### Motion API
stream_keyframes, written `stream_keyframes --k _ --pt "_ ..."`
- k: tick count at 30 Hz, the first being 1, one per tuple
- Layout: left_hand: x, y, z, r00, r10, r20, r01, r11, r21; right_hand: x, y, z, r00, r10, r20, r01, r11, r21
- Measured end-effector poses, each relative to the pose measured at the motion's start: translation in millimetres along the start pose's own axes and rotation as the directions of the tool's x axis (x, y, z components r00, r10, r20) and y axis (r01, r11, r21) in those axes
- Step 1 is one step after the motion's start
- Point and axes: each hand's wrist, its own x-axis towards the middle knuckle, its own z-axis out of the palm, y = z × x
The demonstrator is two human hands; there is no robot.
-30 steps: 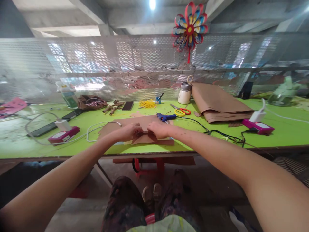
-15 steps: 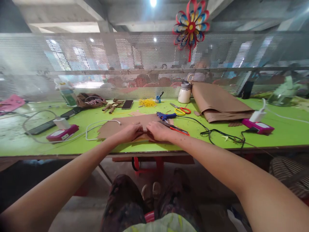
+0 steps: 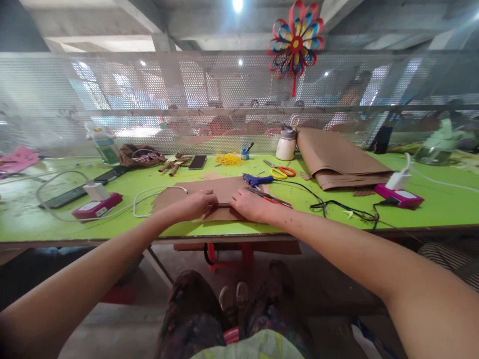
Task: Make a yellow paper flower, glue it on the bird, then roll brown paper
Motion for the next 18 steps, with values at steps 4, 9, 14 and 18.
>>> stream_keyframes --k 4,9,14,18 --pt "-4.4 4.0 -2.2 1.0 0.018 -0.025 -0.015 0.99 0.139 3.4 0.1 0.7 0.998 -0.057 0.017 0.059 0.991 -0.122" --pt "-2.3 5.7 -2.8 1.0 0.01 0.007 -0.011 0.977 0.212 12.1 9.7 6.8 0.992 -0.106 0.072 0.113 0.988 -0.109" --pt "-2.4 6.1 1.6 0.999 0.029 -0.012 -0.025 0.959 0.284 12.2 12.6 6.5 0.986 -0.148 0.076 0.156 0.982 -0.11" --pt "-6.1 8.7 3.9 0.998 0.034 -0.053 -0.014 0.942 0.337 10.7 10.9 2.6 0.987 -0.151 0.053 0.157 0.976 -0.147"
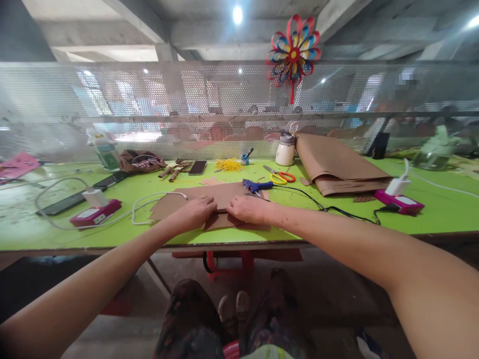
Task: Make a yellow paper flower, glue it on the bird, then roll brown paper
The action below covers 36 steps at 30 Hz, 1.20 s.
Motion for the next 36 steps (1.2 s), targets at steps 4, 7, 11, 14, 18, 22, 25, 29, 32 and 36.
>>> stream_keyframes --k 4,7,11,14,18,22,25,29,32,36 --pt "-1.9 2.9 -3.4 1.0 0.025 -0.007 -0.024 0.999 0.029 0.8 -1.9 -1.5 1.0 -0.027 -0.006 0.027 1.0 0.001" --pt "-3.1 5.1 -6.4 0.997 0.069 -0.022 -0.068 0.996 0.056 1.4 -3.9 -1.2 1.0 -0.013 -0.013 0.013 1.0 0.0" --pt "-6.5 8.1 -6.1 0.997 0.068 -0.044 -0.066 0.996 0.051 0.7 -6.9 -1.7 0.999 0.01 -0.036 -0.01 1.0 -0.007" --pt "-6.1 5.1 -5.8 0.999 0.016 -0.042 -0.016 1.0 0.004 -0.6 -8.5 -2.7 0.999 0.027 -0.042 -0.028 0.999 -0.016" --pt "10.5 -9.7 -15.8 0.995 -0.094 0.046 0.102 0.963 -0.249 -2.9 -10.0 -3.9 0.998 0.031 -0.048 -0.032 0.999 -0.024" --pt "38.6 -21.6 -29.2 0.958 -0.225 0.179 0.287 0.779 -0.557 -5.1 -10.0 -3.2 0.998 0.04 -0.053 -0.043 0.998 -0.043" --pt "50.7 -23.2 -28.5 0.943 -0.116 0.312 0.299 0.708 -0.639 -6.5 -7.5 -0.6 0.994 0.067 -0.086 -0.07 0.997 -0.029" --pt "48.4 -22.6 -15.5 0.958 0.013 0.285 0.236 0.529 -0.815 -8.9 -3.2 3.3 0.985 0.103 -0.14 -0.106 0.994 -0.016" --pt "40.7 -21.4 -6.1 0.956 0.016 0.294 0.261 0.411 -0.873 -10.4 -2.2 4.3 0.982 0.116 -0.153 -0.119 0.993 -0.013" --pt "30.2 -15.6 1.3 0.953 -0.053 0.299 0.296 0.381 -0.876 -11.6 -3.9 4.3 0.973 0.158 -0.166 -0.153 0.987 0.044"
